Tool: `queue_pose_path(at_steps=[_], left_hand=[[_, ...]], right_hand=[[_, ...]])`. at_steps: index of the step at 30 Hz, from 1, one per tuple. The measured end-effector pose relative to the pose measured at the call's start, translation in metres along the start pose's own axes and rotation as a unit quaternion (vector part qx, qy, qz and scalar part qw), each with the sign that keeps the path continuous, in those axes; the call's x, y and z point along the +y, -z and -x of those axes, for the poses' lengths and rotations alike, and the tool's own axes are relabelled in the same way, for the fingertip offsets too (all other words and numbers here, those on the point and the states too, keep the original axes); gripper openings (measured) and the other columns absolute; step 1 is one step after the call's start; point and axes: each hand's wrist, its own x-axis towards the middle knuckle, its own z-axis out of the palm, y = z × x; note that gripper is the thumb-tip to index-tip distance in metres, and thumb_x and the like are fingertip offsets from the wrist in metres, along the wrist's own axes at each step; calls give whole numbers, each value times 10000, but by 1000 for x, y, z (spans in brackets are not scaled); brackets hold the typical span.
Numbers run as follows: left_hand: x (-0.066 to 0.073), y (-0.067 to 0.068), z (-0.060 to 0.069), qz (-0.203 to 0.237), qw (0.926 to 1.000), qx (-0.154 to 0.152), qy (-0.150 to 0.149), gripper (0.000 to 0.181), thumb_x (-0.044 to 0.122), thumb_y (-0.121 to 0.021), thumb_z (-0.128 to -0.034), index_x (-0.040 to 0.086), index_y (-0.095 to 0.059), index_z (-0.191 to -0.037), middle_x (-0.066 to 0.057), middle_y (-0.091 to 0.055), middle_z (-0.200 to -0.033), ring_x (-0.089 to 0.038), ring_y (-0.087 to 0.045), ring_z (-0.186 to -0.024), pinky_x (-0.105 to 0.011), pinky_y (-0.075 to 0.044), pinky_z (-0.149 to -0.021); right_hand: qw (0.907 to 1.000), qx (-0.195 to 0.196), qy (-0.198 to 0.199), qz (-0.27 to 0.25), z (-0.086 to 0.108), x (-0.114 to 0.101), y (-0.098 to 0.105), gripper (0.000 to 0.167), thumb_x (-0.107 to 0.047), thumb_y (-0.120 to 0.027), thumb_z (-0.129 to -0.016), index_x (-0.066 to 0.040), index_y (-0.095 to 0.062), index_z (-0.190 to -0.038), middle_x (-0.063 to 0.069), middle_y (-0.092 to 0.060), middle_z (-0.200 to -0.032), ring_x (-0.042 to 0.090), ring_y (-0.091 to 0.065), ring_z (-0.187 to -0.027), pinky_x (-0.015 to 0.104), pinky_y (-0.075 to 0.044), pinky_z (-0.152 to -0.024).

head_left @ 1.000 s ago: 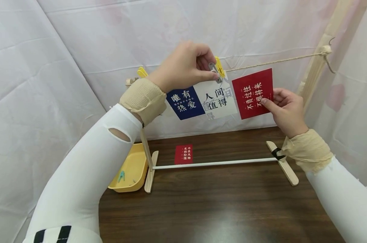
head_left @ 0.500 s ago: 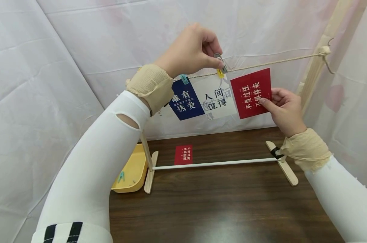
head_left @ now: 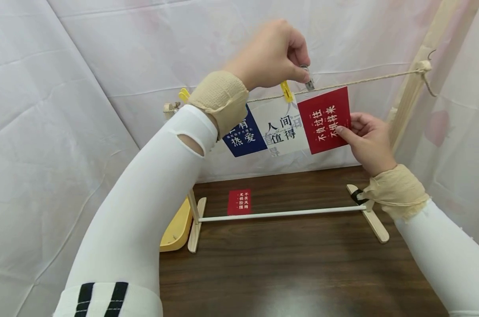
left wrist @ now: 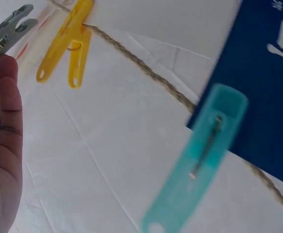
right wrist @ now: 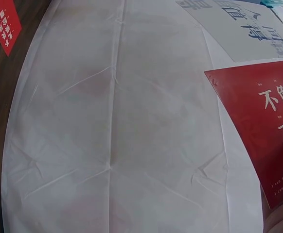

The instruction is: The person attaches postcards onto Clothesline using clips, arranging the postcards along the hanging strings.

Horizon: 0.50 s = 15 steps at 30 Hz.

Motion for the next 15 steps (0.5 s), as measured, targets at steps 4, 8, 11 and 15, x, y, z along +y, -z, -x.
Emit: queue_pose_path(at_steps=[4, 8, 11, 15], left_hand=[[7, -8, -10, 1, 9999, 18, -124, 140, 203, -857, -956, 139, -755, -885, 35, -720, -903, -97, -631, -846, -229, -539, -803], [13, -16, -17, -29, 9998, -4, -202, 162, 192, -849, -961, 144, -736, -854, 43, -696, -877, -88, -610, -834, -225, -521, -782], [16, -21, -22, -49, 9997, -28, -253, 187, 186, -853, -957, 150, -721, -831, 51, -681, -857, -79, -593, -816, -225, -505, -764], [17, -25, -26, -31, 9997, -3, -228, 200, 201, -863, -951, 154, -713, -828, 54, -671, -846, -74, -588, -816, -223, -502, -761]], right_hand=[[9999, -3, -76, 97, -1, 1, 0, 223, 72, -738, -968, -118, -772, -1080, -105, -830, -966, 24, -773, -814, 131, -603, -754], [9997, 1, -110, 229, -2, 1, 1, 210, 55, -740, -974, -117, -768, -1091, -115, -828, -970, 20, -770, -822, 131, -603, -757], [9997, 2, -121, 206, -2, 0, 1, 202, 51, -739, -976, -115, -766, -1087, -112, -828, -965, 20, -770, -823, 131, -603, -753], [9998, -11, -125, 137, -2, -1, -1, 210, 56, -740, -974, -120, -765, -1085, -108, -828, -963, 20, -770, -823, 130, -602, -750]])
